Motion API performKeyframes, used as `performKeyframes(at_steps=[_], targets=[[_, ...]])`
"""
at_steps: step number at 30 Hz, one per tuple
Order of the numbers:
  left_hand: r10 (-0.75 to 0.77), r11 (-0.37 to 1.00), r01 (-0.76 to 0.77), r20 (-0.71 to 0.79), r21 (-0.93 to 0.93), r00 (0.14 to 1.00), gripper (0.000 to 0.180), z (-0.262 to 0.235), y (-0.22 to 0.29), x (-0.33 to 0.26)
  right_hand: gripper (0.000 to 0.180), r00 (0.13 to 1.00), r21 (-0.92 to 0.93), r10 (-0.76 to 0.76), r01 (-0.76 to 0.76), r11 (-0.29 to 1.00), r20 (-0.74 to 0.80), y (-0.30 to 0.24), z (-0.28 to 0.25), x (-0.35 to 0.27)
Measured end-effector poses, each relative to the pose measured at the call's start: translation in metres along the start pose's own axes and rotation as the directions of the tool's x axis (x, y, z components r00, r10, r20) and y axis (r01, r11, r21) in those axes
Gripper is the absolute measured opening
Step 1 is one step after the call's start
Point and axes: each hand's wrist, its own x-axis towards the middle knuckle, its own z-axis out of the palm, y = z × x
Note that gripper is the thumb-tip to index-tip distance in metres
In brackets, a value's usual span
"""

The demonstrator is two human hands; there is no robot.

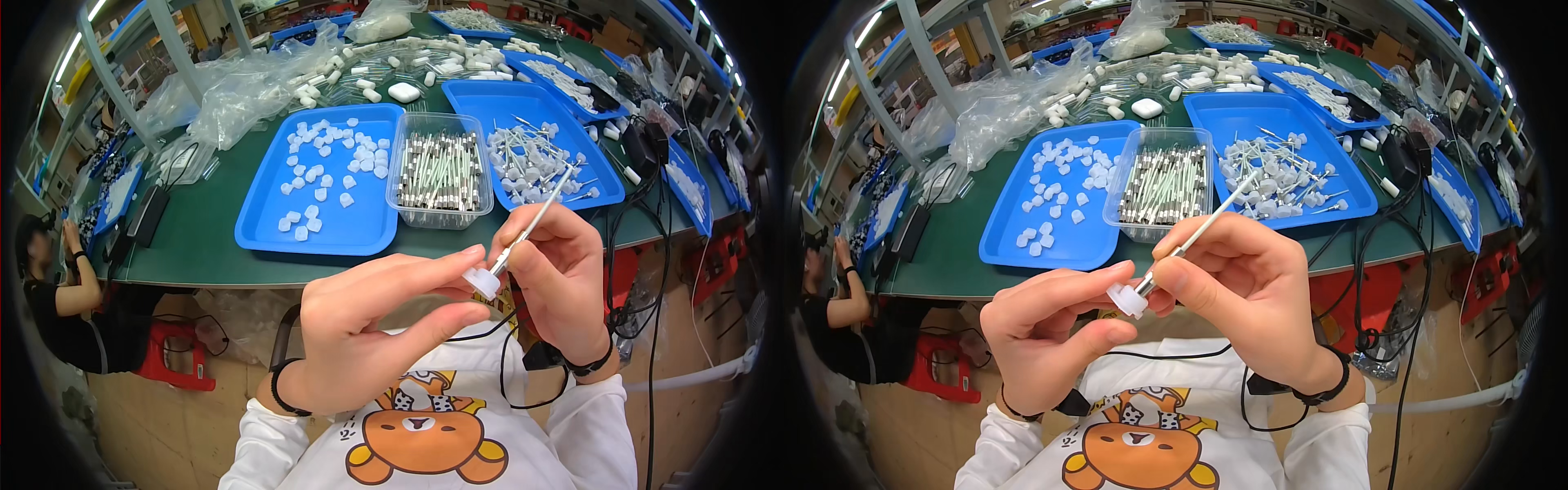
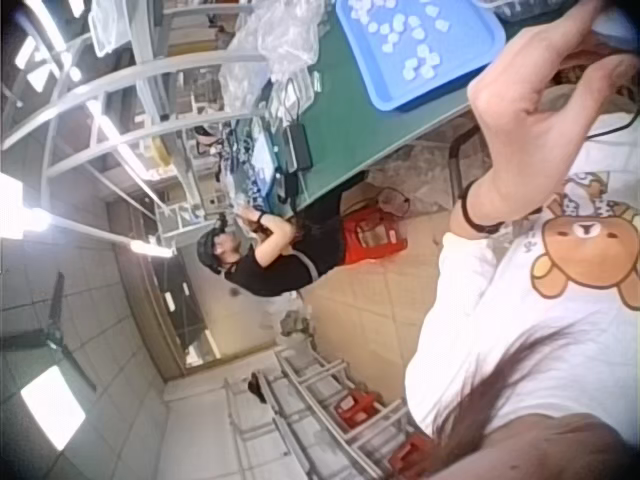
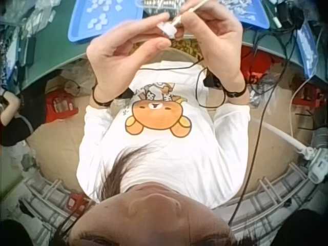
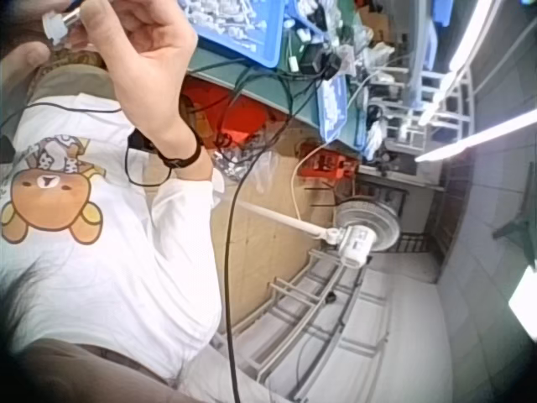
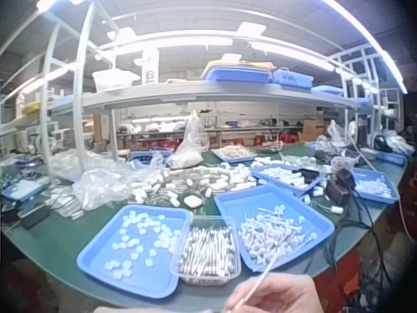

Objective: Manually assembling small plastic caps onto metal tubes at a factory workbench.

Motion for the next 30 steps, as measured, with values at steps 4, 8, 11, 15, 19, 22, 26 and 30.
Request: performKeyframes(at_steps=[4, 8, 11, 15, 19, 22, 26, 30], targets=[[-0.027, 0.999, 0.027, -0.017, -0.02, 0.999, 0.031, -0.001, 0.0, 0.0, 0.016, 0.999, 0.054, 0.049, -0.048, 0.997, -0.017, 0.002, 0.002, 0.0], [-0.049, 0.992, 0.045, -0.029, -0.114, 0.998, 0.026, -0.001, -0.002, 0.002, 0.016, 0.996, 0.083, 0.081, -0.079, 0.993, -0.022, 0.003, 0.003, 0.0], [-0.036, 0.983, 0.031, -0.022, -0.181, 0.999, 0.025, -0.003, -0.005, 0.002, 0.017, 0.992, 0.102, 0.122, -0.12, 0.987, -0.009, 0.005, 0.003, -0.001], [-0.171, 0.915, 0.165, 0.018, -0.368, 0.985, 0.023, -0.004, -0.003, 0.002, 0.017, 0.982, 0.201, 0.187, -0.183, 0.962, 0.001, 0.007, 0.004, -0.001], [-0.168, 0.868, 0.211, 0.134, -0.449, 0.977, 0.025, -0.008, -0.006, 0.004, 0.014, 0.976, 0.267, 0.217, -0.215, 0.939, 0.021, 0.007, 0.005, -0.001], [-0.163, 0.886, 0.201, 0.126, -0.419, 0.979, 0.025, -0.008, -0.003, 0.006, 0.012, 0.97, 0.298, 0.239, -0.238, 0.924, 0.033, 0.004, 0.005, -0.001], [-0.104, 0.941, 0.131, 0.1, -0.312, 0.99, 0.025, -0.009, -0.008, 0.006, 0.012, 0.987, 0.193, 0.15, -0.157, 0.968, 0.051, 0.004, 0.004, -0.002], [-0.073, 0.954, 0.094, 0.084, -0.283, 0.994, 0.025, -0.01, -0.01, 0.007, 0.013, 0.995, 0.132, 0.071, -0.079, 0.988, 0.065, 0.008, 0.003, -0.005]])
